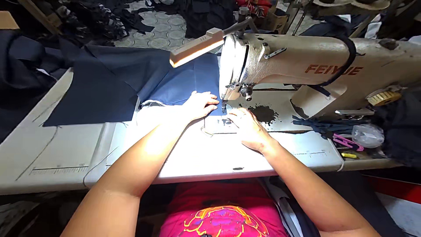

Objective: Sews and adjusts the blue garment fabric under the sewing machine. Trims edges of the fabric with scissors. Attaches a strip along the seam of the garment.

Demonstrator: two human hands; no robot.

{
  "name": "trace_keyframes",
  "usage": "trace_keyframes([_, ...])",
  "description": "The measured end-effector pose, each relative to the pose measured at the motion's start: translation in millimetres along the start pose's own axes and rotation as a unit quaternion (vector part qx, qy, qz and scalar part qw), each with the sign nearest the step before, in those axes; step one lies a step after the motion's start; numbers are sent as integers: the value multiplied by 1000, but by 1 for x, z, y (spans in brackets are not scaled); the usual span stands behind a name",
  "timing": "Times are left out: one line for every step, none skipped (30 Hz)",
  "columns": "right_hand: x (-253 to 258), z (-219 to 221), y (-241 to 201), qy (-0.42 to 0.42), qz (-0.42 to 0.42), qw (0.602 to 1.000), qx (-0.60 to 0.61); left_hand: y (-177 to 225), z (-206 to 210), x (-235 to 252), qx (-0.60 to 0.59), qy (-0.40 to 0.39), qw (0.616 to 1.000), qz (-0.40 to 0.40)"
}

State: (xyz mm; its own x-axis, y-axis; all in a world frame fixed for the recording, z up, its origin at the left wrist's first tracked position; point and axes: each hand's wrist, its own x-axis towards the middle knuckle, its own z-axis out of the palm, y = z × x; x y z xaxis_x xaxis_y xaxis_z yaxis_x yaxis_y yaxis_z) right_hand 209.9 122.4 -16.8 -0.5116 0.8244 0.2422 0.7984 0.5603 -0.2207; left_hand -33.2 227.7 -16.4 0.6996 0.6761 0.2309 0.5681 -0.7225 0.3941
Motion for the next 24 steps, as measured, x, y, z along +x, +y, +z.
trace_keyframes([0,-1,0,0,-7,1000,5,-3,-1,3,0,4,1000,2])
trace_keyframes([0,-2,0,2,-13,1000,9,-4,-2,6,-2,7,1000,2])
trace_keyframes([0,-2,0,2,-16,1000,17,-6,-2,7,-4,8,1000,-1])
trace_keyframes([0,-2,0,4,-19,999,27,-5,-2,9,-11,7,1000,-9])
trace_keyframes([0,0,2,11,-25,999,35,-5,-2,10,-15,9,1000,-15])
trace_keyframes([0,1,3,22,-34,998,41,-5,-2,11,-19,11,1000,-22])
trace_keyframes([0,2,4,28,-40,998,44,-4,-1,12,-19,14,999,-30])
trace_keyframes([0,3,5,32,-44,998,43,-3,0,13,-14,15,999,-38])
trace_keyframes([0,2,4,32,-45,998,41,-1,1,14,-6,15,999,-47])
trace_keyframes([0,2,4,33,-42,998,40,2,3,14,2,16,998,-58])
trace_keyframes([0,2,4,32,-38,998,41,5,4,13,10,11,997,-70])
trace_keyframes([0,2,4,30,-37,998,41,6,6,13,20,7,996,-82])
trace_keyframes([0,3,6,32,-39,998,42,7,7,14,31,-4,995,-96])
trace_keyframes([-1,5,8,43,-46,997,48,7,7,14,39,-12,993,-108])
trace_keyframes([-1,7,11,62,-56,994,64,8,6,15,44,-20,992,-116])
trace_keyframes([-2,8,14,85,-63,990,91,8,4,15,46,-25,991,-123])
trace_keyframes([-1,7,14,107,-61,984,128,9,2,15,46,-30,990,-128])
trace_keyframes([0,4,14,118,-45,978,165,9,0,15,43,-35,990,-133])
trace_keyframes([2,1,16,120,-14,974,194,9,-2,16,42,-40,989,-138])
trace_keyframes([4,-3,19,112,27,969,221,8,-3,17,40,-44,988,-142])
trace_keyframes([9,-6,23,97,74,963,241,7,-5,18,35,-47,988,-145])
trace_keyframes([16,-9,26,80,124,956,255,7,-7,19,33,-53,987,-147])
trace_keyframes([25,-13,29,66,174,946,266,7,-8,20,30,-58,987,-149])
trace_keyframes([36,-13,34,66,214,936,271,6,-10,20,29,-63,986,-154])
